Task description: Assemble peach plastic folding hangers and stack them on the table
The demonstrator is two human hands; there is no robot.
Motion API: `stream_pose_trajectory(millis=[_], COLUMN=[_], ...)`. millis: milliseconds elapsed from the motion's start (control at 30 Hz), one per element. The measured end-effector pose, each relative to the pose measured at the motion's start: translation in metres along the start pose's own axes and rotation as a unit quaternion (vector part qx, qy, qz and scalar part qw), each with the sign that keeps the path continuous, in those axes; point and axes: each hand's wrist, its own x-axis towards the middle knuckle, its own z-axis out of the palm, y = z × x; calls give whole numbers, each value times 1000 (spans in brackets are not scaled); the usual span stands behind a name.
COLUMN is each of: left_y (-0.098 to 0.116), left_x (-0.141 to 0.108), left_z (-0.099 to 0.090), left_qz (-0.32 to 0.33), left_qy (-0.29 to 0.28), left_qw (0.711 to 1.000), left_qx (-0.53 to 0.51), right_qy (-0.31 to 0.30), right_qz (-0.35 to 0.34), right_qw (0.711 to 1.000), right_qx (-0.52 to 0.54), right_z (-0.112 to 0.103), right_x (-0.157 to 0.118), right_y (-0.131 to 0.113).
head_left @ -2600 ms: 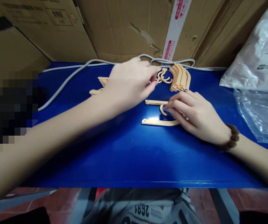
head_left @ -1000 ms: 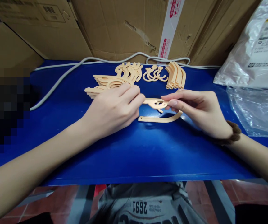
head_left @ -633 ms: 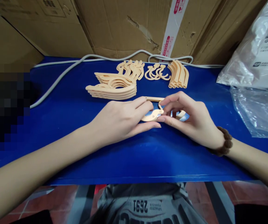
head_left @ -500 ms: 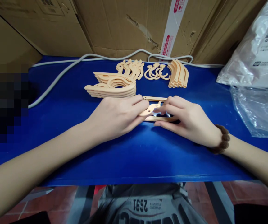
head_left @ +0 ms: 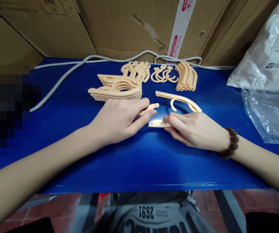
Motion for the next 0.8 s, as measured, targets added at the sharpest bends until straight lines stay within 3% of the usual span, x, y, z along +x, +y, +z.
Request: stream_pose_trajectory(millis=[200,567,800], left_y=[-1,-3,-4], left_x=[-1,-2,-2], left_z=[4,9,11], left_qz=[-2,8,2], left_qy=[-4,-36,-53], left_qw=[1000,999,999], left_qx=[-2,-12,-7], right_qy=[3,0,16], right_qz=[-5,58,37], right_qw=[1000,998,999], right_qx=[-20,-2,-22], right_z=[-2,-2,-2], right_x=[0,-2,-1], right_y=[0,6,7])
